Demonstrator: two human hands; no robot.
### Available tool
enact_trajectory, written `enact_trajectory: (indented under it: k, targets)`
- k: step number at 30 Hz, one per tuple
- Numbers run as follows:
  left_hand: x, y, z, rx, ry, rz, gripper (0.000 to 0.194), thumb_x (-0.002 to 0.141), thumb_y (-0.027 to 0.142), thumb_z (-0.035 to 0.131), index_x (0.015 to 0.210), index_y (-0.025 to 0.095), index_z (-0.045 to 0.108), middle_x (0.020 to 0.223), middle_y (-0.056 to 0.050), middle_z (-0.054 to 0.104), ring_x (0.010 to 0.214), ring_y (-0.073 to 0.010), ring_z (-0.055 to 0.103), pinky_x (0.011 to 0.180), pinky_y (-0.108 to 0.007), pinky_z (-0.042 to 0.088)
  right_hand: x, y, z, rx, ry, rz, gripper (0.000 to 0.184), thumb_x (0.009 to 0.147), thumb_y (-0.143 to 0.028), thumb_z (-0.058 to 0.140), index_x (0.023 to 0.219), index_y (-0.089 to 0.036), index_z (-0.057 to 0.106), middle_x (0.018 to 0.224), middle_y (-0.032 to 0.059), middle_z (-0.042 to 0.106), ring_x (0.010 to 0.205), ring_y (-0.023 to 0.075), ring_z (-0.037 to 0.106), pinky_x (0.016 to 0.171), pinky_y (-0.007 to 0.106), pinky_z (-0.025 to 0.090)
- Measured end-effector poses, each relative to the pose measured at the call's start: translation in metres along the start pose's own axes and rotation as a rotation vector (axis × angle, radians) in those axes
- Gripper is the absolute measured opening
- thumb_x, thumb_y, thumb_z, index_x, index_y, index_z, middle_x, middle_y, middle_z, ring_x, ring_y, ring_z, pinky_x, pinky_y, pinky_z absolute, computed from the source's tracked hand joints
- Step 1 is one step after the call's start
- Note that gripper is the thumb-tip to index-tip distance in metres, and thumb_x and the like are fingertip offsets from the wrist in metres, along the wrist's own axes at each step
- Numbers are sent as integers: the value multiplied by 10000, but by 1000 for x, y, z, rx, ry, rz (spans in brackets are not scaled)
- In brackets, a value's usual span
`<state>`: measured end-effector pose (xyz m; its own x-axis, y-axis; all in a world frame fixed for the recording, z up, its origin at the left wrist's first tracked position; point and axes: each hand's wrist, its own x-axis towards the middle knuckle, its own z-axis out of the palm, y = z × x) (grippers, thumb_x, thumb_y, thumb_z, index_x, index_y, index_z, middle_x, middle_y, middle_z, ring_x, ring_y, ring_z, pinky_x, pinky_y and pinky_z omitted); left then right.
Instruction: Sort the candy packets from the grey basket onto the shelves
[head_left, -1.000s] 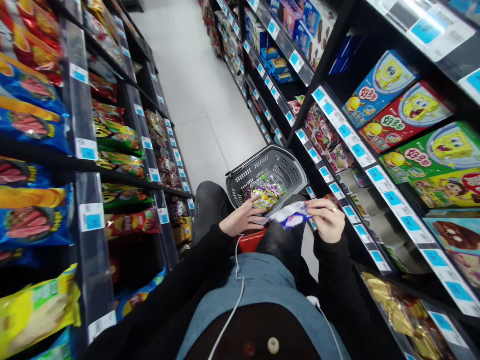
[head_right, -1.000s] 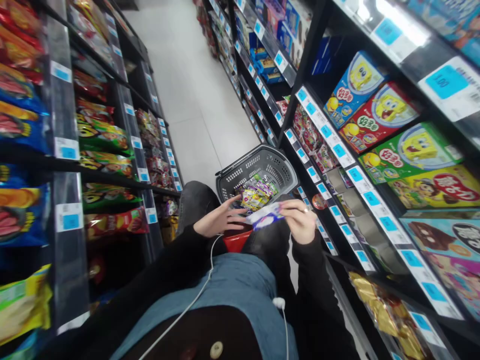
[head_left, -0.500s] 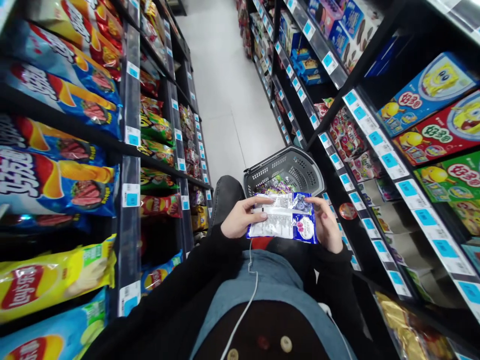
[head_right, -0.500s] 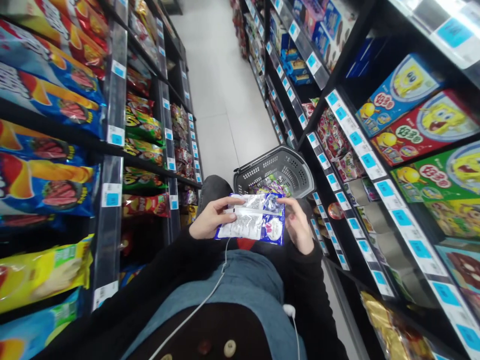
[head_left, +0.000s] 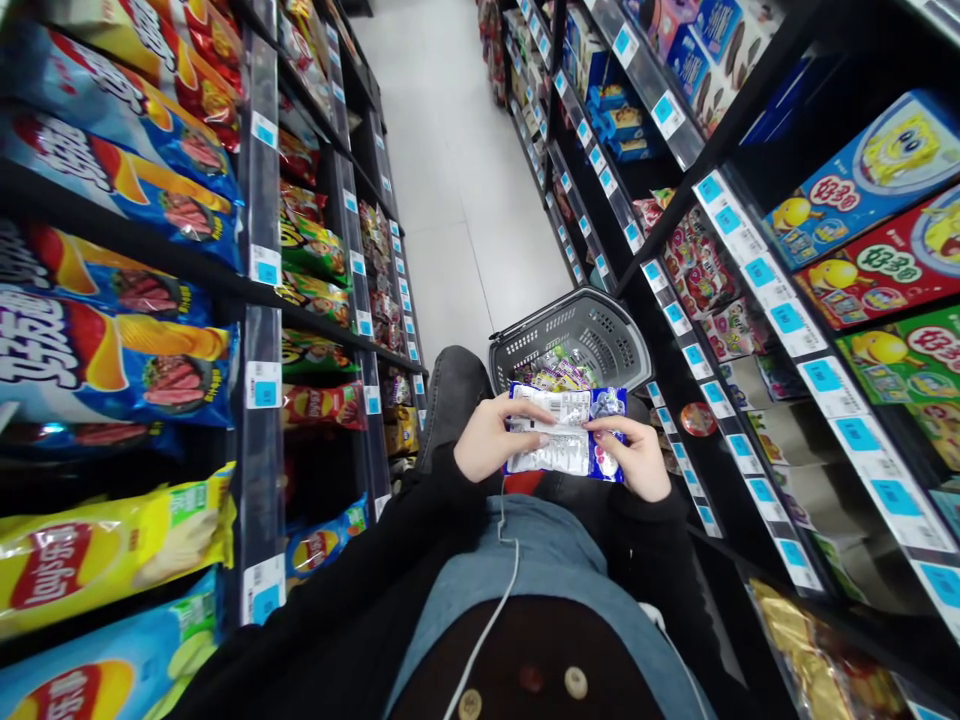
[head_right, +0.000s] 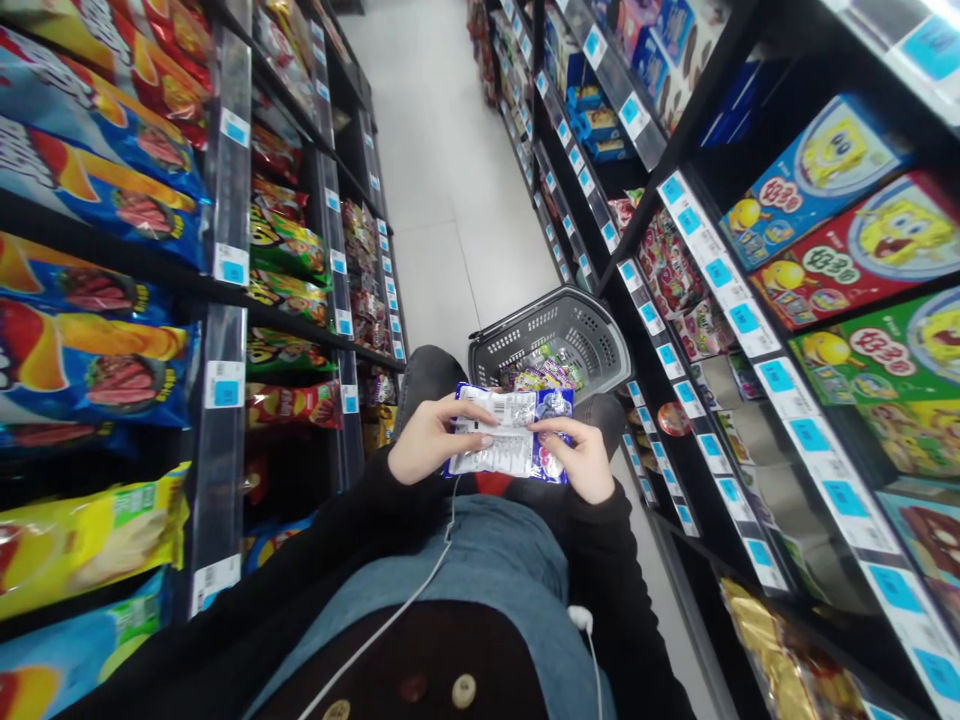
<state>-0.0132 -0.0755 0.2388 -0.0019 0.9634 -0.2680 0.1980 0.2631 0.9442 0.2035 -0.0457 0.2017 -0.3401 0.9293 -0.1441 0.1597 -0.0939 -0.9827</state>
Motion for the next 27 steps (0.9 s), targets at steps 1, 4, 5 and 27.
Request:
enact_trajectory:
  k: [1,4,5,27]
  targets:
    - [0,0,1,-4,14,-1,177,565,153,744,739,179,762,914,-72,683,932,-227,610,919,-368,436,-1,-1,0,-7,-3,-3,138,750,-257,639,815,-228,758,837,32,737,797,192,672,772,304,512]
    - [0,0,4,-20,60,1,73,561,138,731,615,184,744,872,-67,658,945,-232,602,934,-374,428,-3,-5,-1,-6,-29,-14,138,744,-239,637,806,-225,759,832,32,738,790,192,674,763,300,516]
    - [0,0,5,-26,72,-1,54,561,139,731,588,185,737,854,-66,652,949,-236,601,937,-376,426,-4,-6,-2,4,-38,-15,137,739,-231,638,804,-224,759,831,31,739,789,192,675,758,297,517]
    - [17,-14,-1,-350,22,139,1041,625,350,779,1453,192,168,1159,-160,634,956,-234,660,840,-360,516,29,3,4,-37,63,-53,670,689,-391,701,1283,-165,486,1285,113,557,1184,239,534,1026,379,414]
